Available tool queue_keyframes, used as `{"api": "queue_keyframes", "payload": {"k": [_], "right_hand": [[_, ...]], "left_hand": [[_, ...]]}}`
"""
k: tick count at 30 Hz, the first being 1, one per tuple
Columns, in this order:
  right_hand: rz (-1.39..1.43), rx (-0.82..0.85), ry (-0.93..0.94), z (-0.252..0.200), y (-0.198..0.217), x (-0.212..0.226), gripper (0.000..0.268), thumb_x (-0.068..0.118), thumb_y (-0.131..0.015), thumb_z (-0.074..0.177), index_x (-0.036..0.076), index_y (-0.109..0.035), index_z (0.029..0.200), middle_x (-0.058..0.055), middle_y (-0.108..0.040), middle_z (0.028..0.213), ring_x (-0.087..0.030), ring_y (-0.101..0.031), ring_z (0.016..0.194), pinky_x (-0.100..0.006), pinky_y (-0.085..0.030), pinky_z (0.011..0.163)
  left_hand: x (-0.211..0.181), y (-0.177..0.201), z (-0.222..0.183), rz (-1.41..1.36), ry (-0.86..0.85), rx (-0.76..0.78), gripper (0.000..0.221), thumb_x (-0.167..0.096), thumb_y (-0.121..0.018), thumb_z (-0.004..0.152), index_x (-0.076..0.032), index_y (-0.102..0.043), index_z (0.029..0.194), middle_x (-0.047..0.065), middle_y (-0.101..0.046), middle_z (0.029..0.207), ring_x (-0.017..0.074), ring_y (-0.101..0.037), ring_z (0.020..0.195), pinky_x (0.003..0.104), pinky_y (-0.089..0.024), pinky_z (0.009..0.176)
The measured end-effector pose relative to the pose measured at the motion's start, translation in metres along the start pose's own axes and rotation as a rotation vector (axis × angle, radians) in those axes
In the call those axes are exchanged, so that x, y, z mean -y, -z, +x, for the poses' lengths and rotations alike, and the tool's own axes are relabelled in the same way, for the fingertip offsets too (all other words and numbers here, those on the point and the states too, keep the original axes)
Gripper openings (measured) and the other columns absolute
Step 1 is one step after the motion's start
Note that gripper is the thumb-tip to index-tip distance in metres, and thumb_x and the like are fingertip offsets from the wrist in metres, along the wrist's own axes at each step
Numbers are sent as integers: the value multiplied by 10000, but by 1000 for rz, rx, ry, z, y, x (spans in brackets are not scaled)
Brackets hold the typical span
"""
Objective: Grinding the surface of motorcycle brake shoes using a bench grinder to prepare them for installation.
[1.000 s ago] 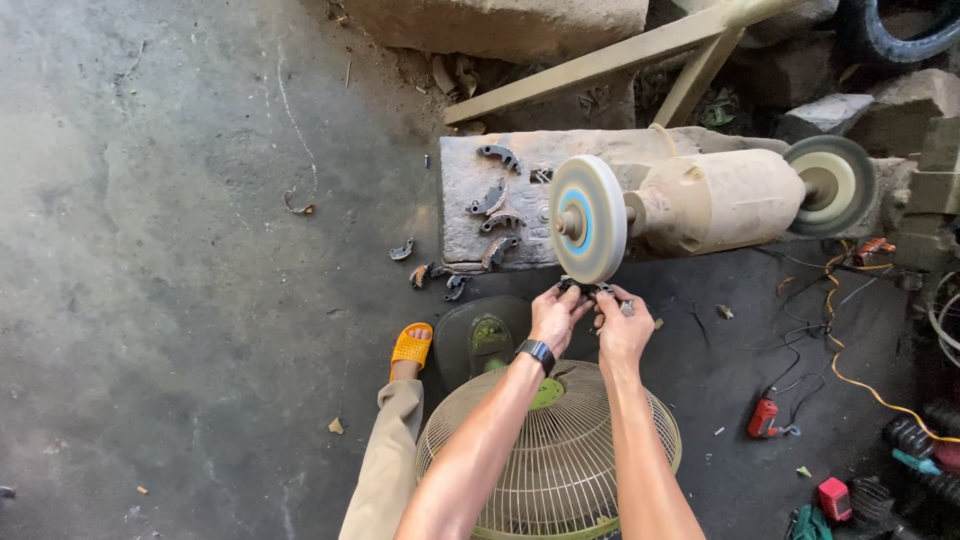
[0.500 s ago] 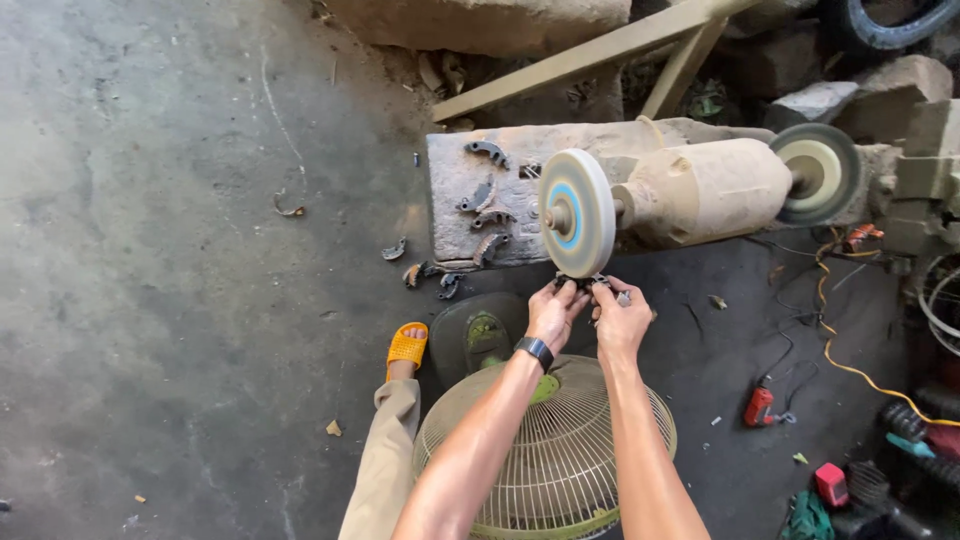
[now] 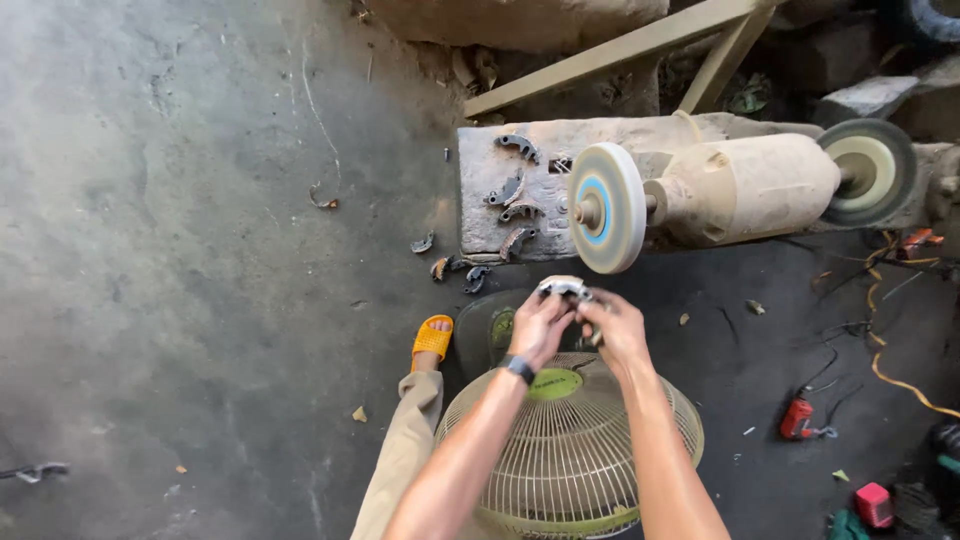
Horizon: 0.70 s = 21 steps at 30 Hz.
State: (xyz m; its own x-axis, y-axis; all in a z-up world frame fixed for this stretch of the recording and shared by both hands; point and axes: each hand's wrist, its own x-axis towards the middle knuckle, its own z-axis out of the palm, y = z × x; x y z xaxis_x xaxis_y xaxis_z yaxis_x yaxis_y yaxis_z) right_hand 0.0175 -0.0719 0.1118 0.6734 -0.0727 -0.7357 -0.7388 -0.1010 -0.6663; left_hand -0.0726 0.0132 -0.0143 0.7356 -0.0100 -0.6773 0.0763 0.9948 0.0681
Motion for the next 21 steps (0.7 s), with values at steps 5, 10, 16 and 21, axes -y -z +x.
{"api": "queue_keyframes", "payload": {"k": [5, 10, 16, 21], "right_hand": [[-276, 6, -151, -30, 0, 2, 366, 102, -749, 878, -42, -723, 1213, -56, -656, 744, -103, -537, 556, -250, -420, 492], [-399, 55, -158, -25, -9, -11, 376, 139, -716, 888, 26, -692, 1246, -59, -734, 769, -91, -649, 614, -241, -490, 539], [-324, 43, -93, -13, -4, -26, 280, 92, -755, 881, -66, -729, 1110, -45, -711, 823, -103, -594, 627, -265, -487, 551], [-76, 1, -83, -8, 4, -33, 192, 77, -727, 899, -29, -709, 1058, -48, -735, 896, -109, -686, 751, -253, -495, 599]], "left_hand": [[-68, -25, -34, 442, 43, 12, 338, -44, -630, 976, -31, -628, 1314, 102, -688, 1110, 198, -683, 978, 377, -606, 852], [-72, -51, -47, 1221, -184, 41, 467, -10, -720, 836, -37, -663, 1300, 124, -759, 1023, 194, -740, 887, 336, -593, 805], [-74, -76, -45, 1339, -291, -9, 495, -37, -720, 825, -32, -628, 1311, 152, -788, 1036, 191, -761, 914, 319, -592, 821], [-49, -44, -26, 1048, -168, -107, 408, -125, -748, 881, 36, -652, 1243, 105, -777, 1025, 132, -716, 870, 280, -580, 775]]}}
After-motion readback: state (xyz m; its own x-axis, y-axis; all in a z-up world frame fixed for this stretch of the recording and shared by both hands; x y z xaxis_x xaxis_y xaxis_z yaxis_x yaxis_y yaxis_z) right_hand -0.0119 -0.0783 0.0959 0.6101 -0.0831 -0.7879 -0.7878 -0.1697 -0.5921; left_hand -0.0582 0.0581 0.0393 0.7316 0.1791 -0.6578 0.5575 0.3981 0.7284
